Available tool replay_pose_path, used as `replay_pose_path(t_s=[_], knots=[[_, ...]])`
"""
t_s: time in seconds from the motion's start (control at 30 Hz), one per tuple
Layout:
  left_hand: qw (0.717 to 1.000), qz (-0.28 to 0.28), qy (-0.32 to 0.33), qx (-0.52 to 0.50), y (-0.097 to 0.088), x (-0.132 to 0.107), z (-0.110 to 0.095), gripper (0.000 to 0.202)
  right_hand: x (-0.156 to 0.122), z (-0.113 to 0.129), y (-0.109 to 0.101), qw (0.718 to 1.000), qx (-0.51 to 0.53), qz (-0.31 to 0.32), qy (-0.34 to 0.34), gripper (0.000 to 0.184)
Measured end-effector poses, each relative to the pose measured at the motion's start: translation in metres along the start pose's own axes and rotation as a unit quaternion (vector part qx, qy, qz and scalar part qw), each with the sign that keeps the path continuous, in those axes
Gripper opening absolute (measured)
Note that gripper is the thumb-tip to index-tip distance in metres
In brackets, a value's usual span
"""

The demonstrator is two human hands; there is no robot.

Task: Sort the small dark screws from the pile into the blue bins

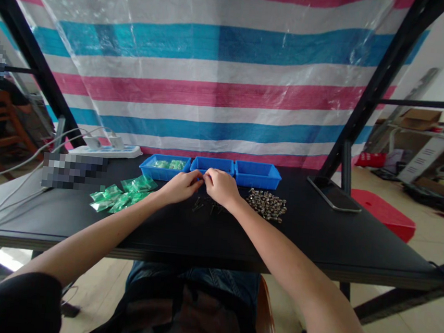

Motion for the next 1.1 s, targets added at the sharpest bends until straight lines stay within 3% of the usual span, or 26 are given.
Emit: replay_pose_path(t_s=[0.63, 1.1], knots=[[0.999, 0.008, -0.033, 0.021, 0.0015, -0.0015, 0.0050, 0.026, -0.0010, 0.0022, 0.0008, 0.999, 0.031, 0.001, -0.008, 0.006], [0.999, 0.006, -0.042, 0.033, -0.0014, -0.0019, 0.0061, 0.026, -0.0005, -0.0012, -0.0021, 1.000, 0.012, -0.008, 0.007, 0.014]])
Point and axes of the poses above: each hand's wrist, its own x-axis towards the middle knuckle, its own y-axis out of the palm, z = x × y, the point moved 10 cm from there along x, towards the middle knuckle, and after that the axes turned 12 degrees about -z, right-handed, at the moved point
